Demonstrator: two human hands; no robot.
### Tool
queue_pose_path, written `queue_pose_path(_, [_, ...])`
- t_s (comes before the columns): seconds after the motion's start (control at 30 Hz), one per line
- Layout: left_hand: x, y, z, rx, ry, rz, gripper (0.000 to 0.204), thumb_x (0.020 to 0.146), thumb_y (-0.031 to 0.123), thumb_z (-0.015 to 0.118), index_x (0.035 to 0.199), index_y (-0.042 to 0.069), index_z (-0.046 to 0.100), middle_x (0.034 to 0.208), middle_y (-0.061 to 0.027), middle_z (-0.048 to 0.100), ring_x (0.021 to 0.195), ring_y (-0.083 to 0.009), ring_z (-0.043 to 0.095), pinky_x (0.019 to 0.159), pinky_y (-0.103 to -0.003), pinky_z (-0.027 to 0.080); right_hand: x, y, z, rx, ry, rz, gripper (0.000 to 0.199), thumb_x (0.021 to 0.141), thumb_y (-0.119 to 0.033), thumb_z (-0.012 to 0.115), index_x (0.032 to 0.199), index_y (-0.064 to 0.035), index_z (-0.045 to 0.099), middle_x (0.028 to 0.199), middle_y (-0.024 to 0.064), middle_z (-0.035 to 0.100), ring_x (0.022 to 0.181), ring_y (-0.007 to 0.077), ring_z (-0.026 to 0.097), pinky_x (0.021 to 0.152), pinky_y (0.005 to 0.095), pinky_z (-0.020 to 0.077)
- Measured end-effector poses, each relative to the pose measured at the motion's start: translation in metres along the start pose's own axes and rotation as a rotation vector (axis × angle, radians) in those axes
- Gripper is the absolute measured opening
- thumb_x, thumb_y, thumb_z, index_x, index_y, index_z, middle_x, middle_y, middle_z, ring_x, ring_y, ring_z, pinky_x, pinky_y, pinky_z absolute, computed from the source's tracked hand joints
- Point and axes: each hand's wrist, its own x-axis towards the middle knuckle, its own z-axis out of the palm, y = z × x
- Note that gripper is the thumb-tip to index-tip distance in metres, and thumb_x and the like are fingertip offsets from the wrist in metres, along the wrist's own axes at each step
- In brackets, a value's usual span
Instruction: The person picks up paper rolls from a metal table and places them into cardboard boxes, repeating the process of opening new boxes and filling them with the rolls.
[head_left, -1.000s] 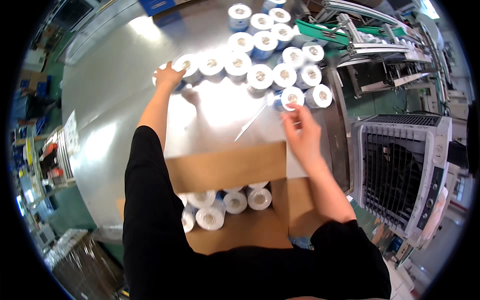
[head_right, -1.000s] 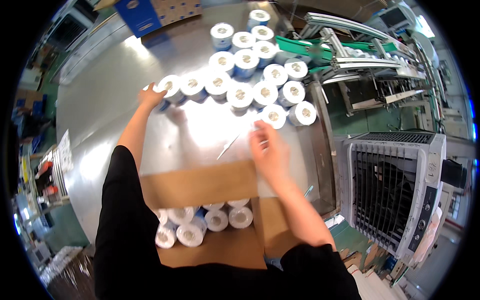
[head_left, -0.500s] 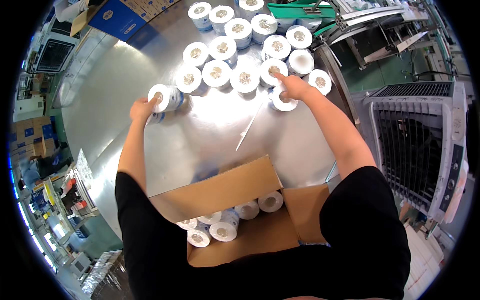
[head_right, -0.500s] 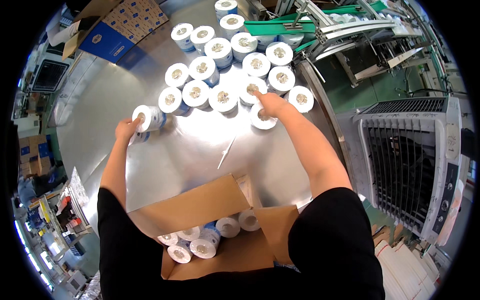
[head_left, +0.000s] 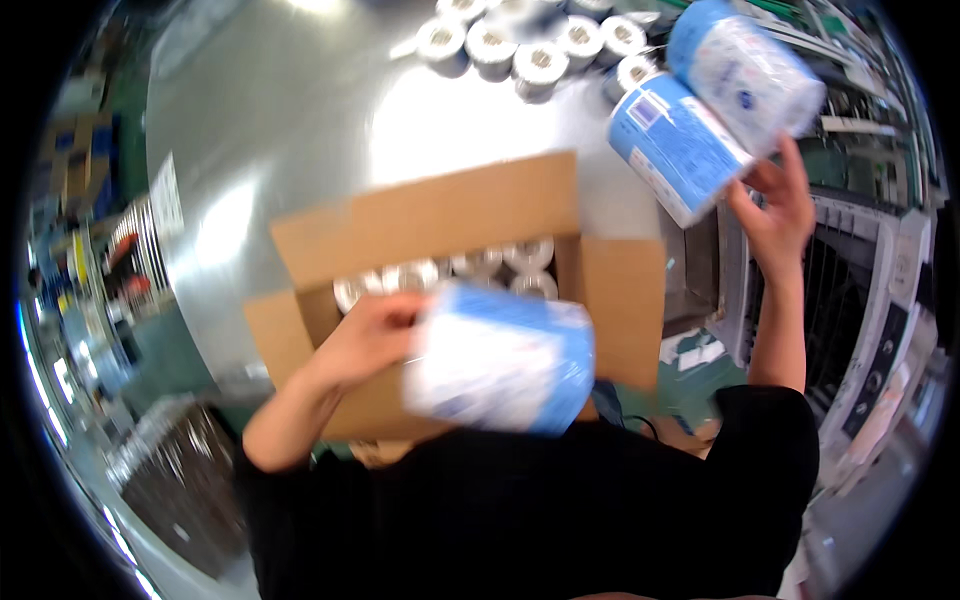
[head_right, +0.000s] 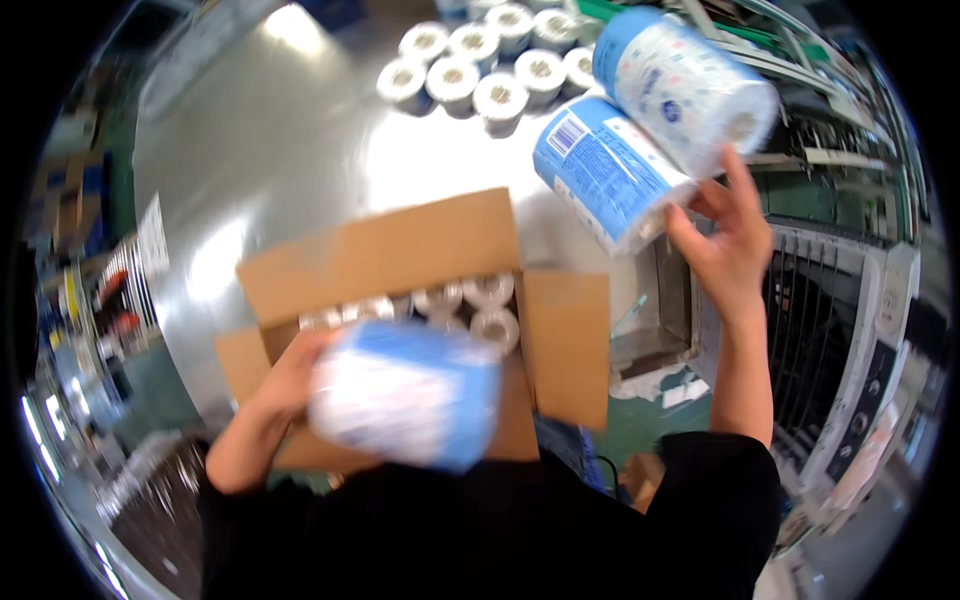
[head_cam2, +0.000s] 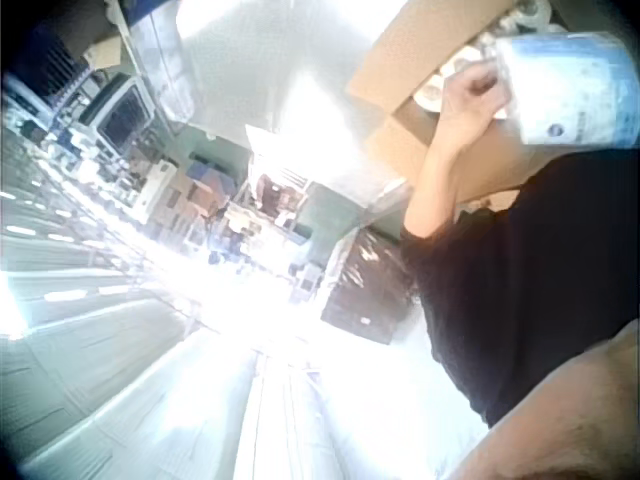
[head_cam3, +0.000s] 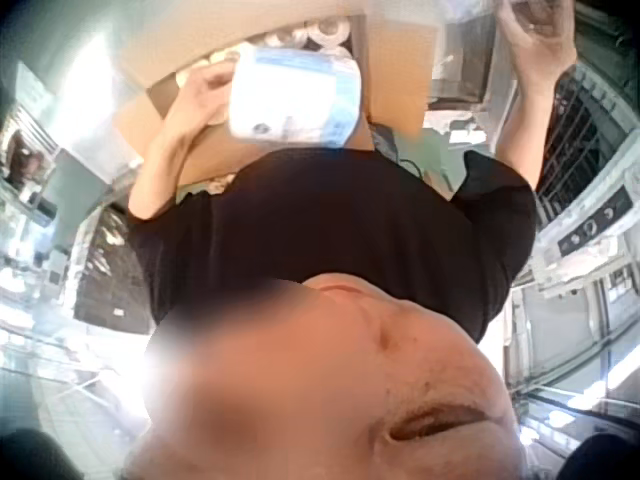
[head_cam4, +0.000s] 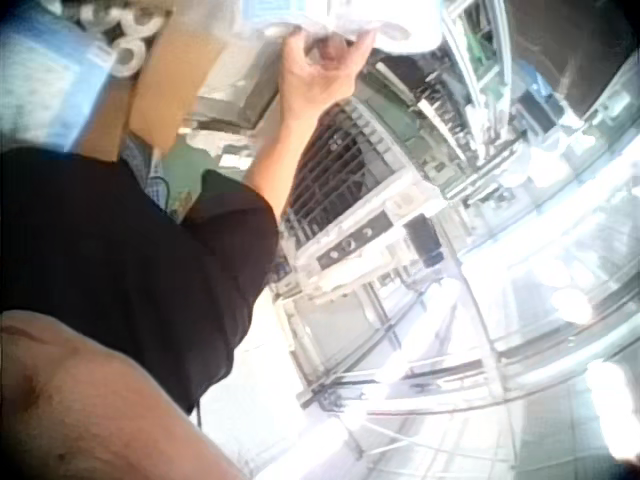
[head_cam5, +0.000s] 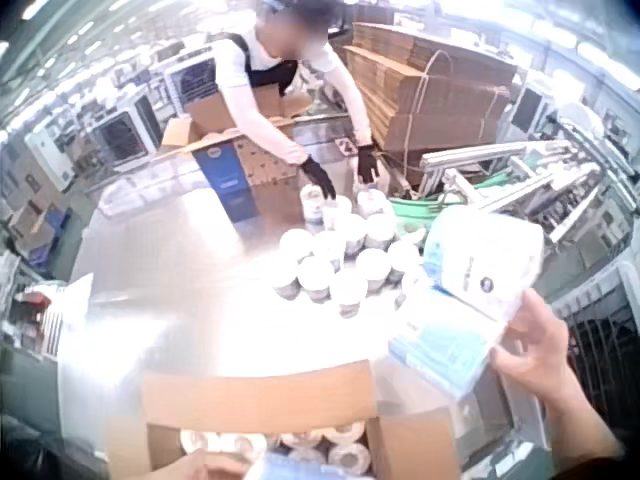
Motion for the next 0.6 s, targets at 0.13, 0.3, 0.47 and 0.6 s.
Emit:
queue_pose_path(0.13, [0.045,-0.058,0.048,1.474,0.155,0.381,0.039,0.066,0.023,0.072,0.101,0.007,0.067,0.098,-0.0129,0.056,0.093,-0.0274,0.05,0.081,-0.042,0.042,-0.037,-0.1,0.016,-0.224,-0.527,-0.31,0.067,0.07,0.0,0.071,0.131,0.0012,0.043,0.104,0.017,0.065,0.088,0.0232,0.067,0.077,0.0304,0.0546])
queue_pose_path(0.3, [0.091,-0.127,0.042,1.905,0.08,0.364,0.021,0.076,0.024,0.06,0.09,0.01,0.068,0.1,-0.0119,0.053,0.101,-0.0283,0.045,0.087,-0.038,0.037,-0.103,-0.134,0.078,-0.362,-1.291,0.083,0.063,0.073,-0.001,0.057,0.128,0.0138,0.032,0.067,0.0233,0.059,0.066,0.0387,0.061,0.059,0.0445,0.0497])
queue_pose_path(0.47, [0.093,-0.121,0.022,1.642,-0.066,0.421,0.036,0.072,0.032,0.07,0.104,0.015,0.068,0.109,-0.0159,0.055,0.099,-0.0297,0.051,0.084,-0.038,0.043,-0.148,-0.056,0.158,-0.619,-1.214,0.046,0.062,0.075,0.0,0.056,0.125,0.0228,0.029,0.076,0.0238,0.064,0.069,0.0359,0.064,0.059,0.0416,0.052])
queue_pose_path(0.6, [0.088,-0.001,0.013,1.079,-0.436,0.284,0.03,0.081,0.031,0.068,0.105,0.013,0.069,0.089,-0.012,0.068,0.082,-0.0226,0.063,0.076,-0.033,0.049,-0.125,-0.057,0.151,-0.294,-0.938,0.236,0.036,0.081,-0.01,0.059,0.115,0.0,0.054,0.077,0.0184,0.065,0.071,0.031,0.065,0.063,0.0405,0.052])
